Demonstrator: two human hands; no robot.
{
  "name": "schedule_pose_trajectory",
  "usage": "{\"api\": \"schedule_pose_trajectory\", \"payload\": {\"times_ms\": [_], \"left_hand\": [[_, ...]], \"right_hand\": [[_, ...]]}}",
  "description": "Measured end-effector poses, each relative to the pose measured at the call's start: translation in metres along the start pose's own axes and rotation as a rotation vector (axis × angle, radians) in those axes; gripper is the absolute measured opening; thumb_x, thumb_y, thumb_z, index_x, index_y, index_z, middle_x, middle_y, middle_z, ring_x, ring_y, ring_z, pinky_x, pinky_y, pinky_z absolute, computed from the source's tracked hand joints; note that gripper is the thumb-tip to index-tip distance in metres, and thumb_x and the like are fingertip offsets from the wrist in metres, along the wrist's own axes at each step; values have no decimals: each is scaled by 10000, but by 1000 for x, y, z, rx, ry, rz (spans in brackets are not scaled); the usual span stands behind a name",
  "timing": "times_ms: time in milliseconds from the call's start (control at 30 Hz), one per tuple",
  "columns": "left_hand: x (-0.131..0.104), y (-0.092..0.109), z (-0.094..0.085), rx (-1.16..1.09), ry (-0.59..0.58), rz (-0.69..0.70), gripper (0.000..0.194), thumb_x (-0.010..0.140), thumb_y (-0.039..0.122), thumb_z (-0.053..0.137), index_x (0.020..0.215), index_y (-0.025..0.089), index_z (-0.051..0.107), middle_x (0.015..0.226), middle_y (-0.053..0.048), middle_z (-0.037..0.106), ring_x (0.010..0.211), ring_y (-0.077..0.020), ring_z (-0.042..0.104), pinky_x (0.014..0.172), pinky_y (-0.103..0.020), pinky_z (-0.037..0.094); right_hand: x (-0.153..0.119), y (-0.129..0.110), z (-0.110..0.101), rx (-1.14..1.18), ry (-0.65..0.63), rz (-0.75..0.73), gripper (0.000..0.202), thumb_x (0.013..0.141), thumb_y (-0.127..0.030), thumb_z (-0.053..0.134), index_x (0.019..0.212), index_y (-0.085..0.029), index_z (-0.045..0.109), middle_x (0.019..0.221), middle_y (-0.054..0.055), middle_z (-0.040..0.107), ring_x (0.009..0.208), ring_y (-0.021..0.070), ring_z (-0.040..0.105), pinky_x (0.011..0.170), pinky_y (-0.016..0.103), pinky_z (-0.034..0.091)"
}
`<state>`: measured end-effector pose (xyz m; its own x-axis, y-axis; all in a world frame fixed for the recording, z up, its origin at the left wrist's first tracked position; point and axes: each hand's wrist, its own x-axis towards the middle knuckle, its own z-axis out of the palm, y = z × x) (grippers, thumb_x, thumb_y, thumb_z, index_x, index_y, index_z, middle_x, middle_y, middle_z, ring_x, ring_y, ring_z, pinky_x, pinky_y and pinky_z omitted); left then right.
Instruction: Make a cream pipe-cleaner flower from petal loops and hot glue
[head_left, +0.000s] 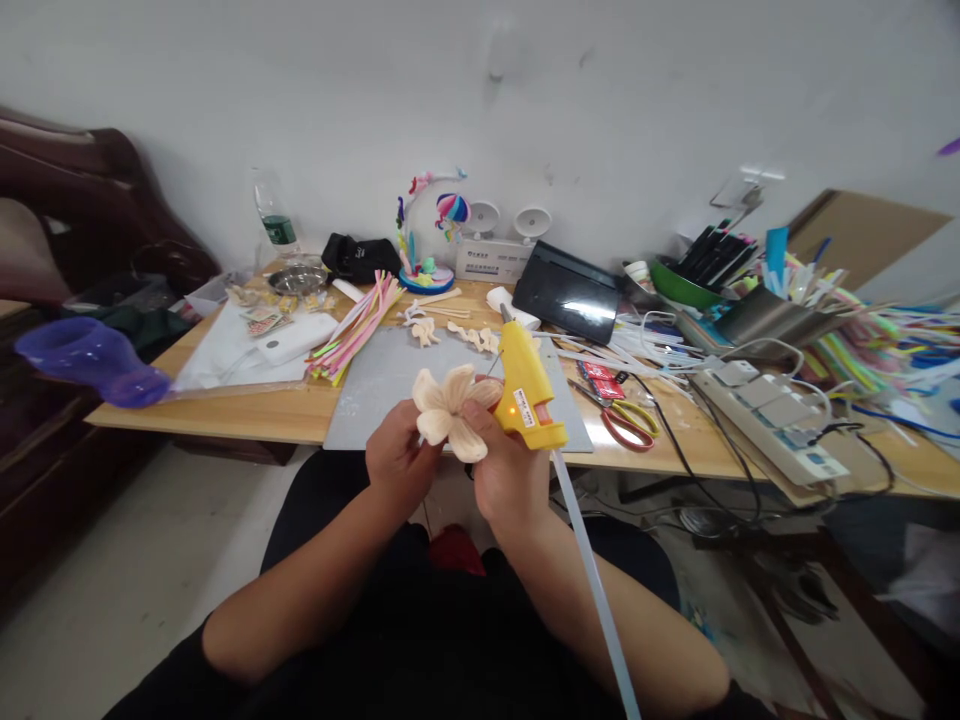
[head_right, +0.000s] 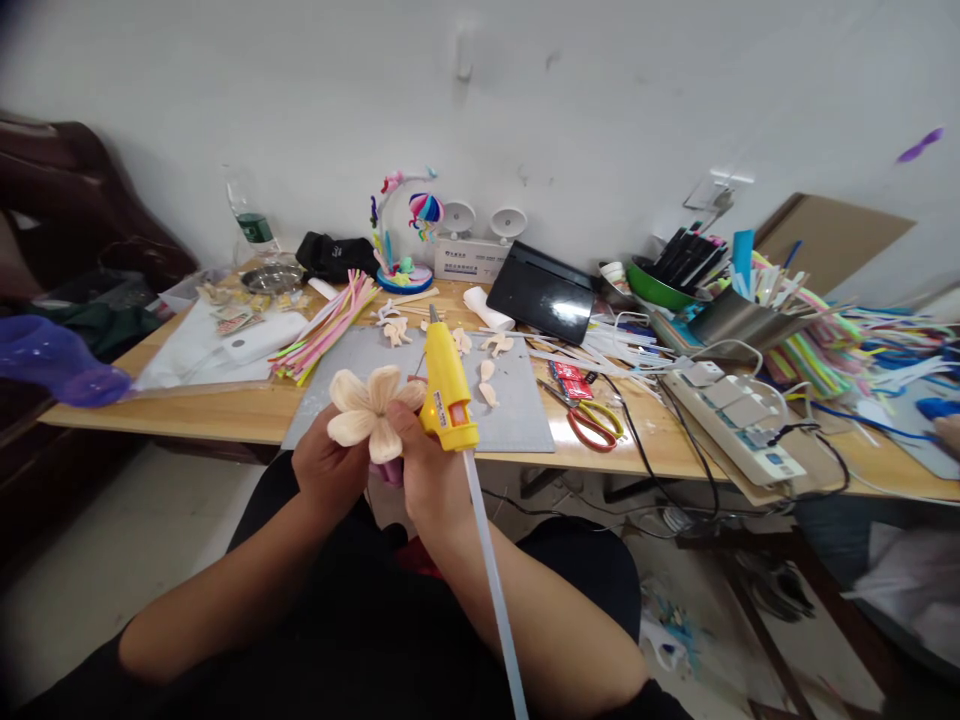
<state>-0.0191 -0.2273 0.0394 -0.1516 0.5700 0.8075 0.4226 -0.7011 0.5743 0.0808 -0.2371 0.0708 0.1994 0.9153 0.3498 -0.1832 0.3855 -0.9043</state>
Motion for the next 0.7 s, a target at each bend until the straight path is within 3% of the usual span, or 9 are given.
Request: {"api": "schedule_pose_trajectory", "payload": {"times_ms": [133,267,433,700], "left_hand": [[-3,-2,0,-82,30,-87,109,714,131,640,809,185,637,731,0,668,637,-111,602,594,-207,476],[-6,-2,0,-250,12,-235,93,693,149,662,779,176,641,689,0,653,589,-112,584,547,-208,473],[-3,3,2,-430,-46,-446,127,700,197,665,824,171,657,737,-41,678,653,-162,629,562,-255,504],[-6,-4,2,-533,-17,-476,121,697,178,674,818,178,670,763,-34,673,656,-142,620,574,-243,498]], "right_hand": [[-2,1,-2,119,67,-1,308,774,-325,590,1064,-255,515,809,3,604,839,153,606,734,303,513],[0,1,-4,234,-20,25,393,746,-356,613,1115,-267,510,940,26,612,889,175,601,760,349,519],[2,1,-5,279,-51,20,390,721,-341,650,1091,-277,547,945,12,612,876,161,603,815,360,510],[0,8,-3,200,-13,4,328,733,-373,634,1036,-257,583,877,20,627,930,188,592,891,408,470]]}}
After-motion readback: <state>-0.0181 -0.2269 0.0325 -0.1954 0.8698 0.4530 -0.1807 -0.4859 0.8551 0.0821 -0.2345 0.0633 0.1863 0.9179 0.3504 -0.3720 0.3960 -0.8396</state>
